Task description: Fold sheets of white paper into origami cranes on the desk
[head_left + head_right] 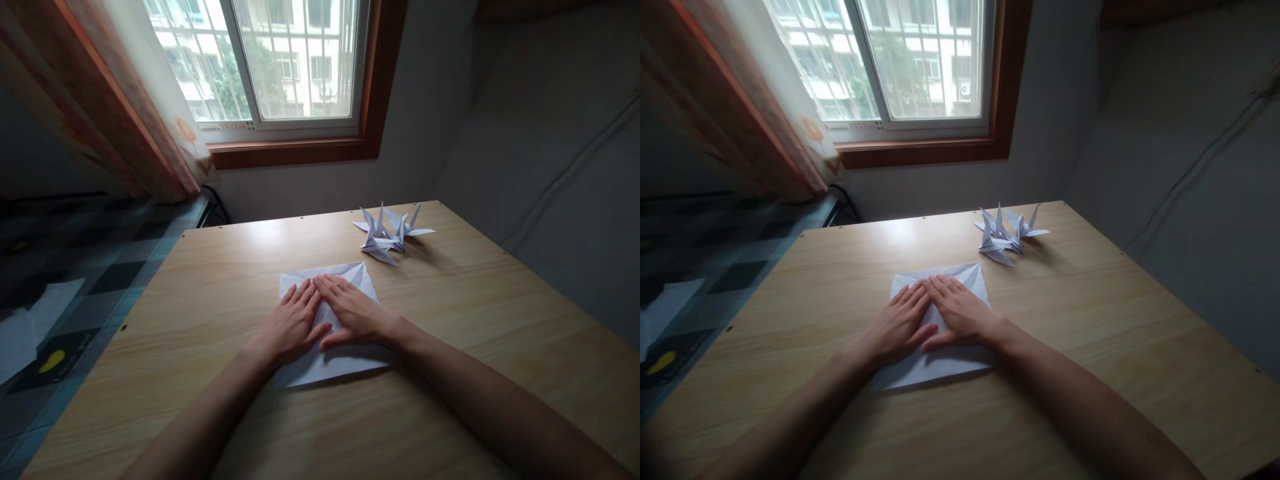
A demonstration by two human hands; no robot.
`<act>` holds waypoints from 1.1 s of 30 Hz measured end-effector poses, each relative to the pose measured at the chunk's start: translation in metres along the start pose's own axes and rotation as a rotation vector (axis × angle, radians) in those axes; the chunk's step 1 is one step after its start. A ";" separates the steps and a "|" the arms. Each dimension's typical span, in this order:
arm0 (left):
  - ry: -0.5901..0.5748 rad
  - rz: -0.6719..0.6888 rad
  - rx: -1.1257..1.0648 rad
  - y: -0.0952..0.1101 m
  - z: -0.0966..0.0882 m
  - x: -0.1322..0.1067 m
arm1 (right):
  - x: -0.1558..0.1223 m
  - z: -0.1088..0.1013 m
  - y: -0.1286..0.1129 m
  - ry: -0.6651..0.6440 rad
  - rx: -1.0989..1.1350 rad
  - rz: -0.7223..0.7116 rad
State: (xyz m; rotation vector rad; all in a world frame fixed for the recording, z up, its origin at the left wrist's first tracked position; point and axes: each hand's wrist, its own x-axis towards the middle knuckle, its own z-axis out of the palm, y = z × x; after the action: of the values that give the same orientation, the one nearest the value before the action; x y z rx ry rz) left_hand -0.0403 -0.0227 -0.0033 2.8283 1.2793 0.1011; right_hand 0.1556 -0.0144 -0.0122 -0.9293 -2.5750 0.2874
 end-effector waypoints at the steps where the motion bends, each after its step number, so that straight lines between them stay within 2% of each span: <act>1: -0.012 -0.002 0.021 0.000 0.002 0.000 | 0.000 0.002 0.000 -0.054 -0.035 0.020; 4: -0.033 -0.029 0.062 -0.005 0.004 0.000 | -0.006 0.000 0.004 -0.144 -0.123 0.092; 7: -0.045 -0.083 0.084 -0.015 0.002 -0.001 | -0.018 -0.009 0.011 -0.180 -0.183 0.152; 14: -0.020 -0.148 0.099 -0.043 0.001 -0.007 | -0.053 -0.025 0.022 -0.190 -0.239 0.286; 18: -0.023 -0.136 0.037 -0.054 0.000 -0.011 | -0.067 -0.029 0.031 -0.139 -0.178 0.316; 21: 0.065 -0.056 -0.072 -0.059 -0.005 -0.021 | -0.077 -0.032 0.036 -0.049 -0.025 0.269; 24: 0.132 0.134 -0.151 -0.055 -0.011 -0.039 | -0.088 -0.035 0.029 -0.038 0.054 0.141; 26: 0.082 0.253 -0.169 -0.048 -0.014 -0.052 | -0.093 -0.035 0.016 -0.107 0.014 0.055; 29: -0.047 0.307 -0.160 -0.037 -0.016 -0.066 | -0.097 -0.032 -0.006 -0.197 -0.070 -0.019; 31: -0.094 0.311 -0.149 -0.033 -0.015 -0.069 | -0.098 -0.029 -0.016 -0.166 -0.153 -0.032; 33: -0.103 0.314 -0.139 -0.032 -0.013 -0.070 | -0.100 -0.024 -0.022 -0.082 -0.256 -0.073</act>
State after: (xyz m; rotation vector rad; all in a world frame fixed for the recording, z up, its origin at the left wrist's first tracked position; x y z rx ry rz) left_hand -0.1119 -0.0543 0.0050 2.8455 0.7696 0.0486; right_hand 0.2240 -0.0946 -0.0119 -0.9237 -2.7599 -0.0273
